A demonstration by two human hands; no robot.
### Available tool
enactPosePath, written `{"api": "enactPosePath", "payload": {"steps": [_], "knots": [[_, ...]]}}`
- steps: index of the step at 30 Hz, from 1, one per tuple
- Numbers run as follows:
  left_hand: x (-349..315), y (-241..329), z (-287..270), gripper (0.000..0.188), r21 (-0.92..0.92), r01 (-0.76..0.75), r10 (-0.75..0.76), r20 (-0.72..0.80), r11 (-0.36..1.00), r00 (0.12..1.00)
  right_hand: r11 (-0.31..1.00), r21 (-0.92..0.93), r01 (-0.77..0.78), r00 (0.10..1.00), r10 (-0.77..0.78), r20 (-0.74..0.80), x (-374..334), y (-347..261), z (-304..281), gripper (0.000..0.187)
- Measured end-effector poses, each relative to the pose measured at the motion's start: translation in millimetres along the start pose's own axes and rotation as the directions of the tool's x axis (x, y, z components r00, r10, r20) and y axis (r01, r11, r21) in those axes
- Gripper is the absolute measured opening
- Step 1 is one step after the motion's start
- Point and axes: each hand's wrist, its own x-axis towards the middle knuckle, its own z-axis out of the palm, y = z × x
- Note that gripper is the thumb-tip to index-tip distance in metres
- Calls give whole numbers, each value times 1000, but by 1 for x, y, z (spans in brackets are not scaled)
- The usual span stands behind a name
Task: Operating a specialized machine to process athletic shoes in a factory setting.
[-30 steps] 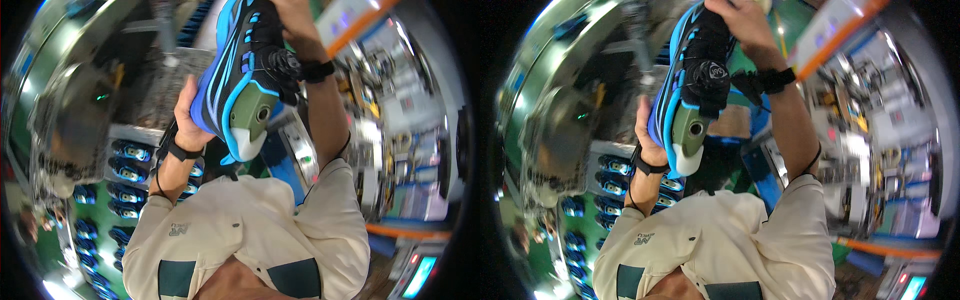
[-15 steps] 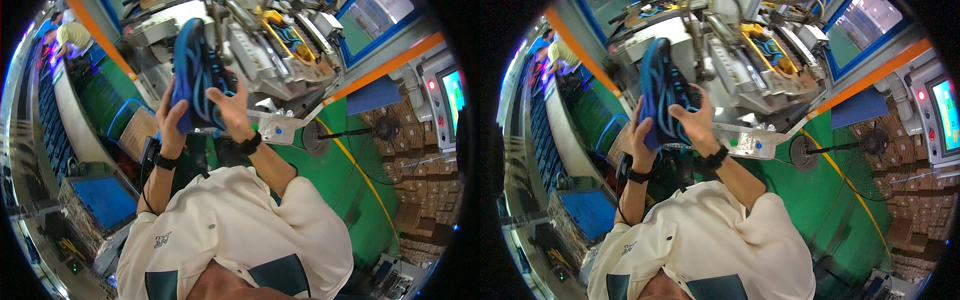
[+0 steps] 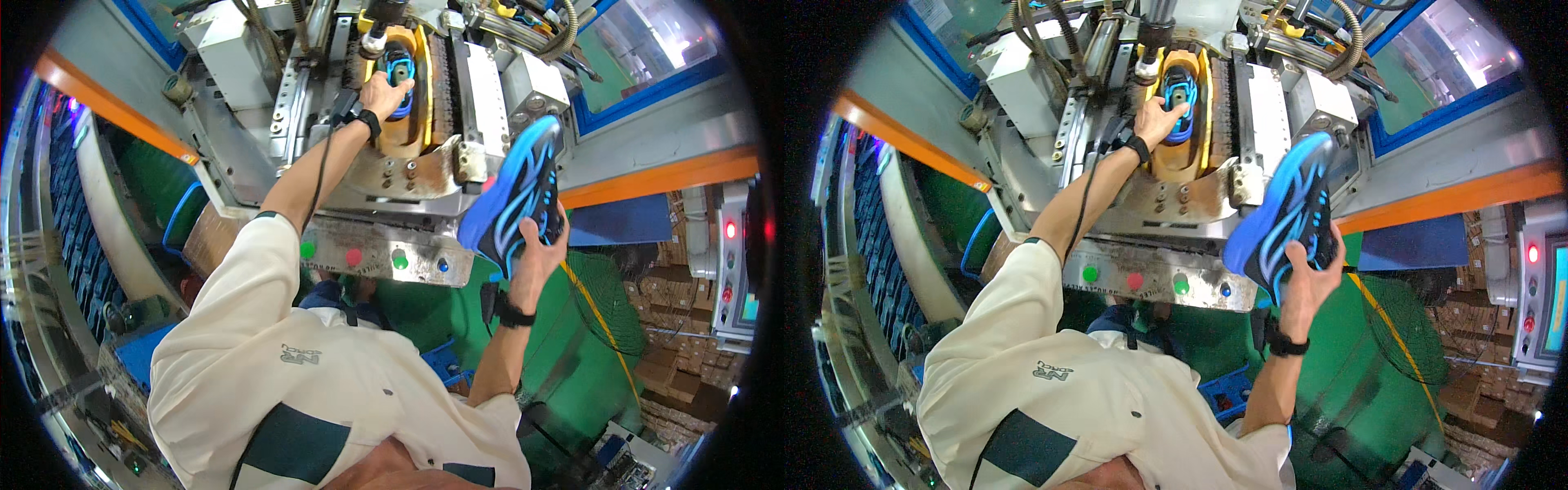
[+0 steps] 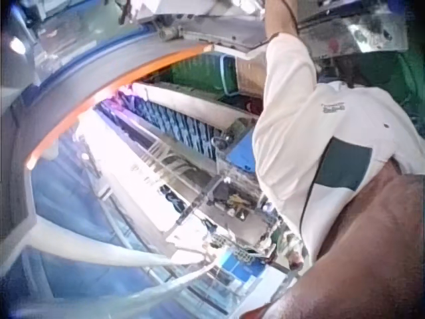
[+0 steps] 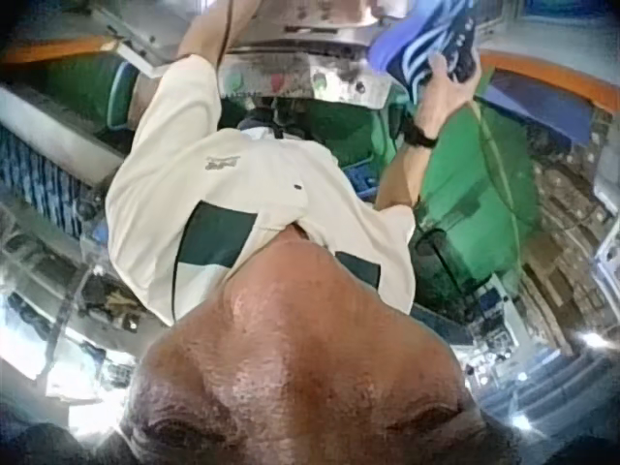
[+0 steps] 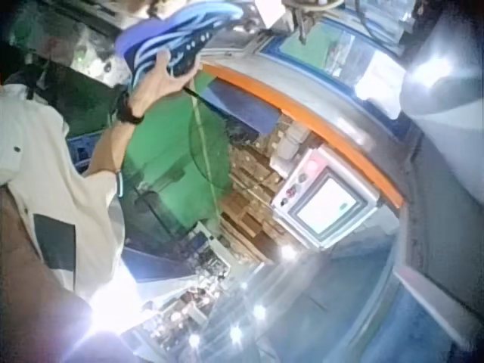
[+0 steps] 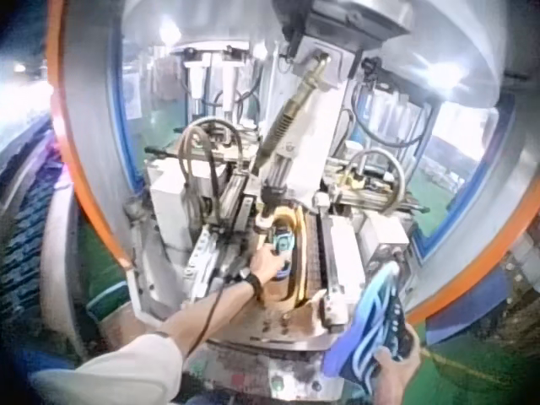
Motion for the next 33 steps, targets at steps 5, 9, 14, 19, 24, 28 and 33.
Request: {"api": "enactPosePath", "payload": {"steps": [5,9,14,19,24,28,33], "knots": [[40,-25,5,42,118,23,-14,-79,993,997,978,-208,-13,994,-9,-106,30,-13,21,56],[33,-33,-84,21,-569,469,-298,372,675,879,888,-426,173,985,-145,97,108,-38,91,51],[-88,-42,-244,19,-663,589,-285,518,462,806,633,-700,330,860,105,500,199,-31,251,55],[-209,-49,-384,35,-547,394,-305,250,739,919,504,-776,380,790,259,555,189,49,406,64],[-324,-47,-447,32,-628,347,-521,-110,696,847,373,-840,395,910,-30,414,134,127,458,55],[-413,-54,-432,25,-672,449,-774,-307,588,554,369,-771,519,833,-13,554,94,85,428,43],[-489,-69,-376,35,-899,279,-922,-257,338,289,707,8,708,331,-341,880,-55,29,313,19]]}}
